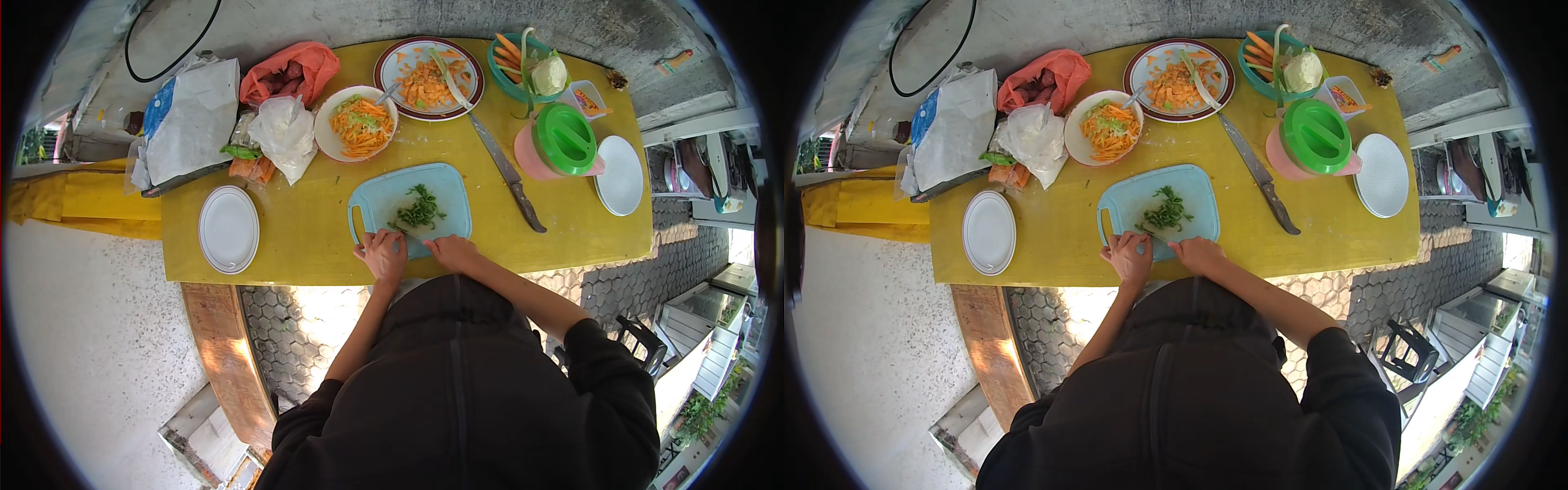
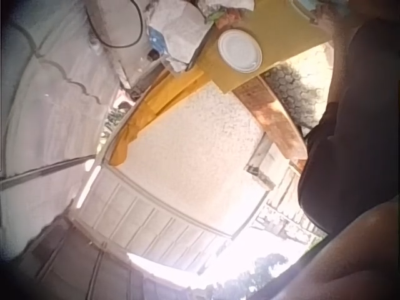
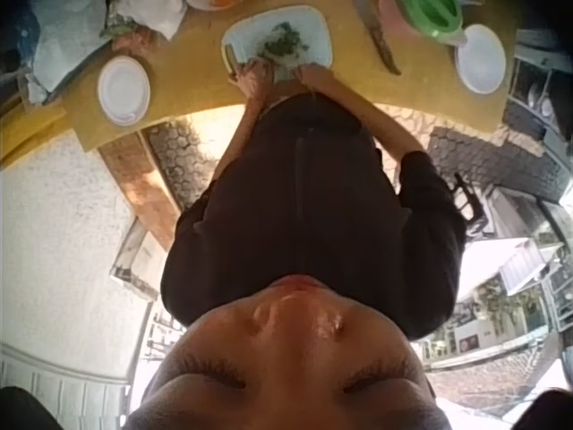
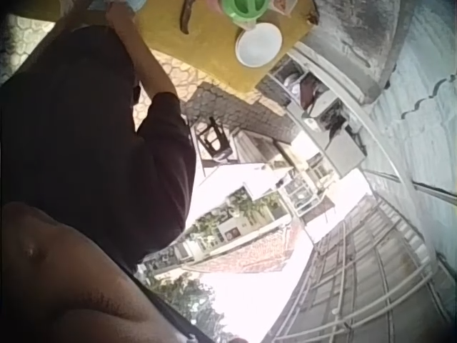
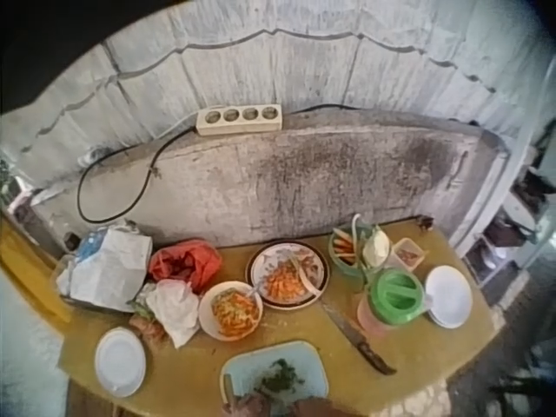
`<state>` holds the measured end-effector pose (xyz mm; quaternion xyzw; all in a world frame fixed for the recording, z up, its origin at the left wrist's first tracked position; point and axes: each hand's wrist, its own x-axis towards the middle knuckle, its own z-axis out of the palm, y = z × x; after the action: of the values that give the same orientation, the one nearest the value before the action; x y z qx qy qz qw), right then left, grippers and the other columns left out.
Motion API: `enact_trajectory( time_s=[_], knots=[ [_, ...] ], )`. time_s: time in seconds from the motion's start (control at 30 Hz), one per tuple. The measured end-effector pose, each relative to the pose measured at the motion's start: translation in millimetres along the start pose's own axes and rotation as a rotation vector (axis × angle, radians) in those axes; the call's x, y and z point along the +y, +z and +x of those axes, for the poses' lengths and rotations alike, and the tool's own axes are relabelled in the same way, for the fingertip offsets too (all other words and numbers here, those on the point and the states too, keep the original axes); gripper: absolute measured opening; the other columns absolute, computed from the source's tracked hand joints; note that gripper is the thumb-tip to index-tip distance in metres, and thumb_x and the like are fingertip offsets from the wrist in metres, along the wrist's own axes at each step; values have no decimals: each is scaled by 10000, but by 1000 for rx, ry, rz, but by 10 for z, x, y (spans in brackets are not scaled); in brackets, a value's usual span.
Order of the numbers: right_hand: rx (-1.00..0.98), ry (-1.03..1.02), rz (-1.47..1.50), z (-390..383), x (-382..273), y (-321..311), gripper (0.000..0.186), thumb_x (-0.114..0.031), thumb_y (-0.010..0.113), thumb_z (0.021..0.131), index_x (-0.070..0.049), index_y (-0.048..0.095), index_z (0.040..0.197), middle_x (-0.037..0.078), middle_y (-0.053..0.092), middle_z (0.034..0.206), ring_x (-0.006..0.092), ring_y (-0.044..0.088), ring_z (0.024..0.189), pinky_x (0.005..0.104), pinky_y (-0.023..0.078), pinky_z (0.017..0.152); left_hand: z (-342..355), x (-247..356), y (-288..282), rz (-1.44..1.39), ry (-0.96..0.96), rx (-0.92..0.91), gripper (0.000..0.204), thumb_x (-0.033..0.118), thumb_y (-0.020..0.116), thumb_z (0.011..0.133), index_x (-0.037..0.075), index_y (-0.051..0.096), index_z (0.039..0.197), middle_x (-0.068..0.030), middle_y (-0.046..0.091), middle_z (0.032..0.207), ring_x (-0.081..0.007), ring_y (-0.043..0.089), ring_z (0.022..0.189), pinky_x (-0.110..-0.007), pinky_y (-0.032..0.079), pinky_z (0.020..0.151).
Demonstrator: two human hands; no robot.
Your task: The recorder prepares various vegetables including chopping greens and slicing cabbage at an outdoor table.
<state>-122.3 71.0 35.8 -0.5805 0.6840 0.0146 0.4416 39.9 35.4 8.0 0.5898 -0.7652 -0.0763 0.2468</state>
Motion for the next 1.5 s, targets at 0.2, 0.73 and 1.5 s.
enact_trajectory(
  time_s=[0.2, 0.73, 1.5],
  knots=[
    [-8, -12, -77, 9, 2, -18, 571, -493, 269, 903, -53, 628, 848, 214, 610, 804, 382, 588, 791, 488, 462, 702, -75, -69, -41, -4, 26, 20, 53, 200, 690, 670, 191, 641, 685, 78, 540, 708, -154, 472, 754, -392, 262, 736],
    [89, -17, 176, -38, 96, -88, 586, -508, 287, 890, -18, 580, 760, 240, 585, 796, 418, 551, 798, 483, 421, 727, 85, -252, -99, 120, 34, -2, 153, 249, 652, 733, 192, 644, 875, 35, 531, 838, -166, 468, 818, -428, 266, 759],
    [382, -127, -71, -341, 545, -323, 346, -455, 508, 806, -119, 581, 837, 119, 608, 663, 322, 597, 638, 430, 464, 560, 172, -693, -156, 82, -277, -119, 169, 170, 595, 721, 72, 556, 854, -82, 551, 787, -280, 530, 784, -398, 432, 670]
  ],
)
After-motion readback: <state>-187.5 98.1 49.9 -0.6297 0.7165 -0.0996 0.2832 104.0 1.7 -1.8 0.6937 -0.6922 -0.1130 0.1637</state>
